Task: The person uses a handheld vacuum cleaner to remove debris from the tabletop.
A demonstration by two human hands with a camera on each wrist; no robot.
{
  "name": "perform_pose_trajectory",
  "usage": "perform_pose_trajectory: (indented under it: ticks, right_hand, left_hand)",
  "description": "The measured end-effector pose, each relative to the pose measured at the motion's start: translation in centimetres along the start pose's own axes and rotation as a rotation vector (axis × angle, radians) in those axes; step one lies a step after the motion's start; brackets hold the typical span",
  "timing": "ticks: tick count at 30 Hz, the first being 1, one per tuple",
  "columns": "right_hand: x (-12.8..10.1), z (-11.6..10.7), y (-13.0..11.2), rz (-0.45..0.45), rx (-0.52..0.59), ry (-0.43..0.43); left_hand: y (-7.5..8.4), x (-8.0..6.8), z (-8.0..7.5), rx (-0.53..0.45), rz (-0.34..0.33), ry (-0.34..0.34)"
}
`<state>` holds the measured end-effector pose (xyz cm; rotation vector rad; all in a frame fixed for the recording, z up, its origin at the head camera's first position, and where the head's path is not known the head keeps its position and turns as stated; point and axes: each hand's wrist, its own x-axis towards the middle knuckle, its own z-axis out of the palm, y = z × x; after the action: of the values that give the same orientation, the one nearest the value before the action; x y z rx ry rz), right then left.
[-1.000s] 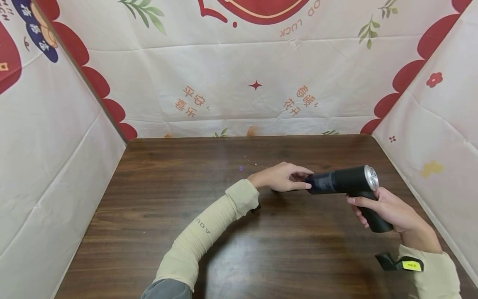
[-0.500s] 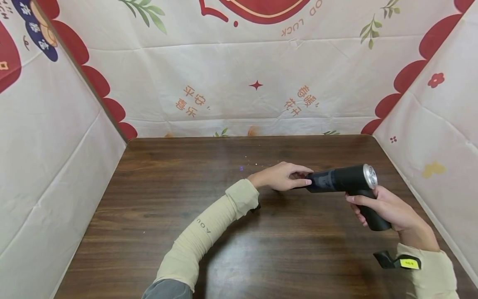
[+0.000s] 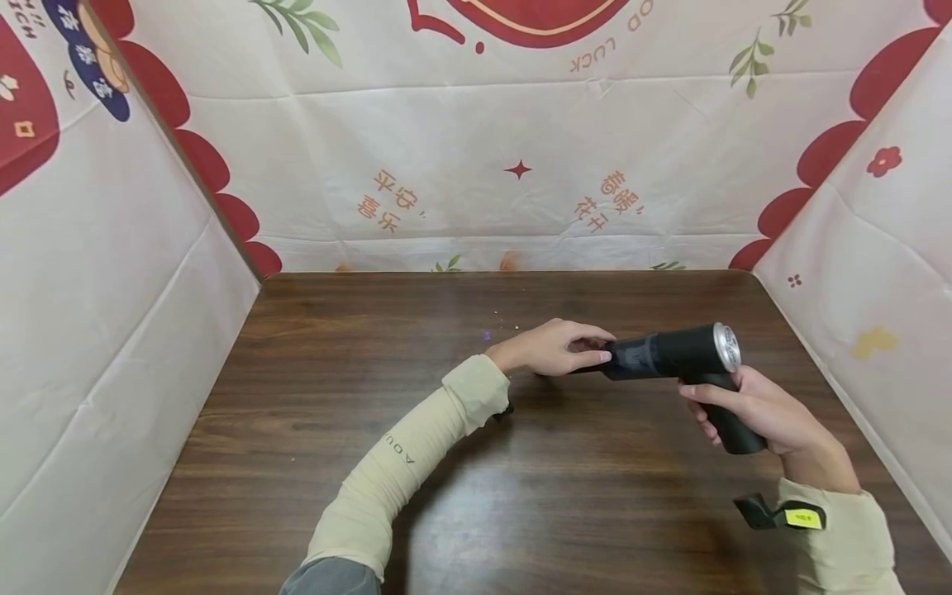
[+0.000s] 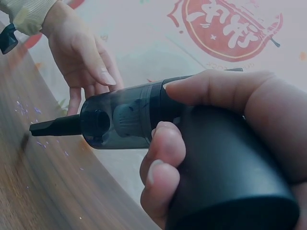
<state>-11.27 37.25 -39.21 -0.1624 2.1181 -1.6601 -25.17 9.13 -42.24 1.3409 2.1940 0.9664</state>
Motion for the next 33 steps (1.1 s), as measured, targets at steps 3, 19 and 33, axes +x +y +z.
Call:
perform_pose_trajectory:
  ticks: [3,19,33]
  right_hand:
    - [0.3,0.1,-0.1,0.008,0.007,-0.006]
    - [1.6,0.6,-0.2,0.018,0.002,-0.017]
    - [2.4,1.3,-0.5,0.014,0.006,-0.043]
  left_hand:
    - [-0.3,-0.2,-0.2,-0.001,0.002,0.003]
    - [-0.7,-1.3,-0.8,0.016,-0.008,0.021]
    - [-0.9,-2.4,-1.4,0.005,-0.039,0.012]
